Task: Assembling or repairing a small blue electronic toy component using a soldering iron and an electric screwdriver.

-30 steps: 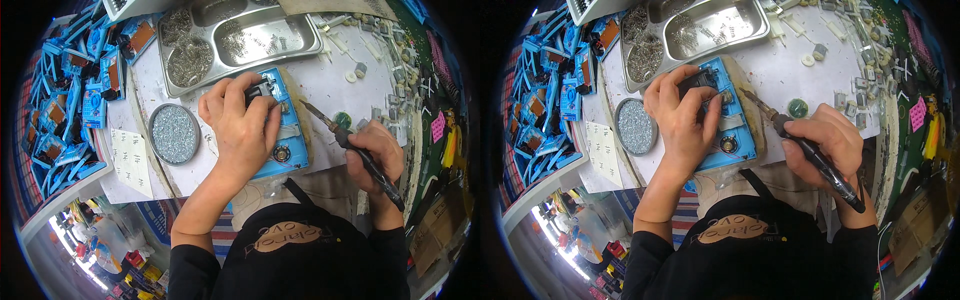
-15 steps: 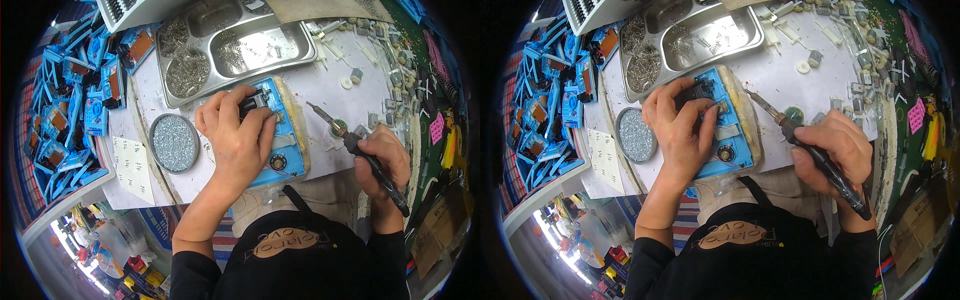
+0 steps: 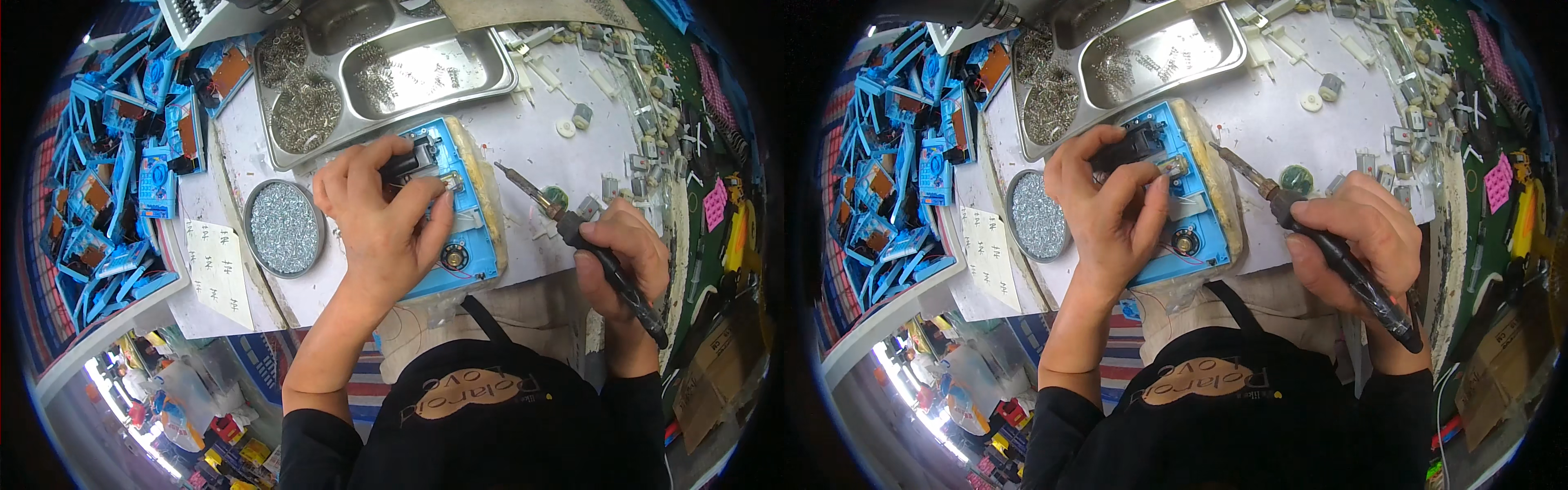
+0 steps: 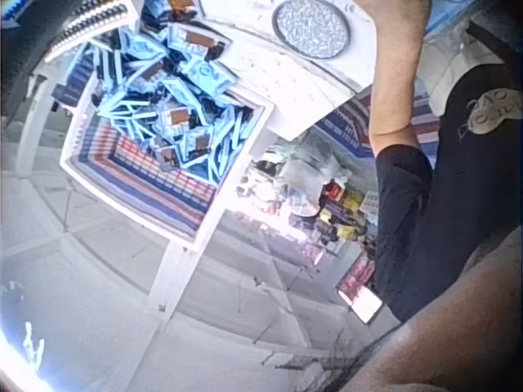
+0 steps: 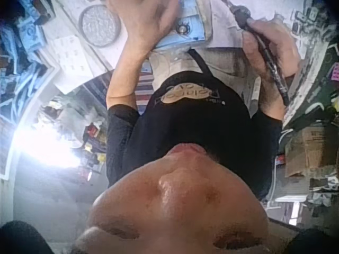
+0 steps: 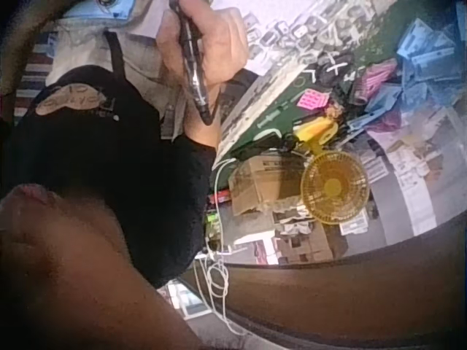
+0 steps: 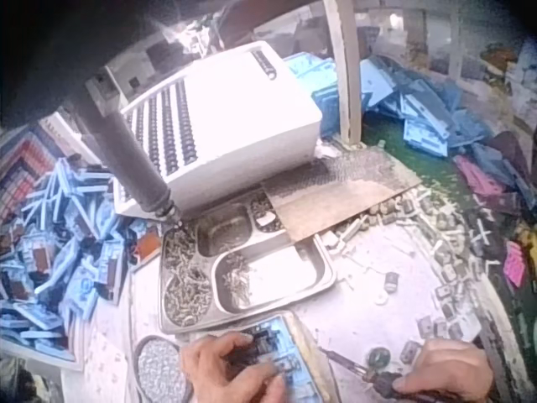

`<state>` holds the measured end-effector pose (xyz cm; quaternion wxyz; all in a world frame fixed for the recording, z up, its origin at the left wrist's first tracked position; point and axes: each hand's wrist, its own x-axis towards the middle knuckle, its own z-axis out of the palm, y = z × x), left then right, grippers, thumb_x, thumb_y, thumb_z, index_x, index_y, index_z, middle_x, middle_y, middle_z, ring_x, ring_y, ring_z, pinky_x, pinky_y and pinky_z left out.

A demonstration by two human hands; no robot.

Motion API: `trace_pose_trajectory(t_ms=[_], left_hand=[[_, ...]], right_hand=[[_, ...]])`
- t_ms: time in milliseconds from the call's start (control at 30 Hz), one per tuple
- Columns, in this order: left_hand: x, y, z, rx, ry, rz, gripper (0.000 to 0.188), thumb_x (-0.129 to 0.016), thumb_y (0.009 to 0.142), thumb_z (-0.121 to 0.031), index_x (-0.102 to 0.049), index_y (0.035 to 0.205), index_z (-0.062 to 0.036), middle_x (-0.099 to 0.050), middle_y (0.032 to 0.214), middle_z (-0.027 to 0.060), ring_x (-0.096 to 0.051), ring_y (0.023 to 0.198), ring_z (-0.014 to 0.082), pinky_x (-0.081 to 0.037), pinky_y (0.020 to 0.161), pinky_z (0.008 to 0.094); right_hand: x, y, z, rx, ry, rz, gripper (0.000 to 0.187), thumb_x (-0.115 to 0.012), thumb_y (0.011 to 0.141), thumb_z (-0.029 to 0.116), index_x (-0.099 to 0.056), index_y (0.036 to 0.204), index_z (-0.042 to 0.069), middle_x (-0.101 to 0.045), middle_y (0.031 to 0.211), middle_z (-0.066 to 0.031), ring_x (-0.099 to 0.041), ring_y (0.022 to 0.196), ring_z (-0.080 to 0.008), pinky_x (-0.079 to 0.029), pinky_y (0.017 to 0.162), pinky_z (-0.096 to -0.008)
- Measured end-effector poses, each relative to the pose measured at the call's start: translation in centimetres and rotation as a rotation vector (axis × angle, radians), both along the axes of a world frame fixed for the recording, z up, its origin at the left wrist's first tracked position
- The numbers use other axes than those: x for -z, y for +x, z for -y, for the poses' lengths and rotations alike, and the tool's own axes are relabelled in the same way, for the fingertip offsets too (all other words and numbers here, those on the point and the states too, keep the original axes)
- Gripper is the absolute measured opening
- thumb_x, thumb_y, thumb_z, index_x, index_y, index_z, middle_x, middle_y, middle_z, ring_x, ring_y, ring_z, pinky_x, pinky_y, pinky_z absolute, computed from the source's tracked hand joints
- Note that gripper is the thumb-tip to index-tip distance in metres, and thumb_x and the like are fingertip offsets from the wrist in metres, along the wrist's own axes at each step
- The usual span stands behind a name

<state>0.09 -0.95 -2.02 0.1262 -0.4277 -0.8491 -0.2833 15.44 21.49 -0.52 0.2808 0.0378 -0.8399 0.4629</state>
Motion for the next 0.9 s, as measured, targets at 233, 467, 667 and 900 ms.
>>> trace_pose_trajectory(t_ms=[233,467,667,900], left_hand=[[-0.1,0.4,0.0,0.004,-0.093,0.022,0.009,-0.078,0.075,-0.021,-0.073,0.080,-0.0142,-0.059,0.124,0.0109,-0.047,0.118,0.0333,-0.027,0.101,0.0515],[0.0,0.2,0.0,0.021,-0.094,-0.016,0.011,-0.080,0.073,-0.019,-0.074,0.081,-0.0141,-0.059,0.124,0.0103,-0.047,0.116,0.0334,-0.031,0.096,0.0447],[0.3,0.4,0.0,0.011,-0.064,0.027,0.009,-0.078,0.074,-0.020,-0.072,0.079,-0.0142,-0.059,0.124,0.0101,-0.047,0.121,0.0350,-0.024,0.106,0.0586],[0.3,0.3,0.1,0.013,-0.094,-0.028,0.011,-0.080,0.072,-0.019,-0.073,0.080,-0.0147,-0.058,0.126,0.0098,-0.047,0.118,0.0341,-0.030,0.099,0.0460]], right_hand=[[1.0,-0.2,0.8,-0.033,0.012,-0.028,0.027,-0.080,0.078,0.005,-0.070,0.103,0.002,-0.056,0.066,-0.0041,-0.051,0.055,-0.0195,-0.039,0.051,-0.0314],[1.2,-0.4,1.2,-0.055,0.017,-0.006,0.027,-0.081,0.076,0.006,-0.071,0.101,0.002,-0.054,0.064,-0.0043,-0.051,0.054,-0.0206,-0.039,0.050,-0.0321],[1.7,-0.7,1.6,-0.073,0.015,-0.004,0.030,-0.081,0.074,0.006,-0.071,0.102,0.003,-0.056,0.065,-0.0045,-0.053,0.053,-0.0208,-0.039,0.049,-0.0320],[2.0,-1.0,1.8,-0.066,0.024,0.000,0.033,-0.081,0.071,0.004,-0.071,0.102,0.005,-0.056,0.065,-0.0039,-0.052,0.053,-0.0206,-0.039,0.049,-0.0320]])
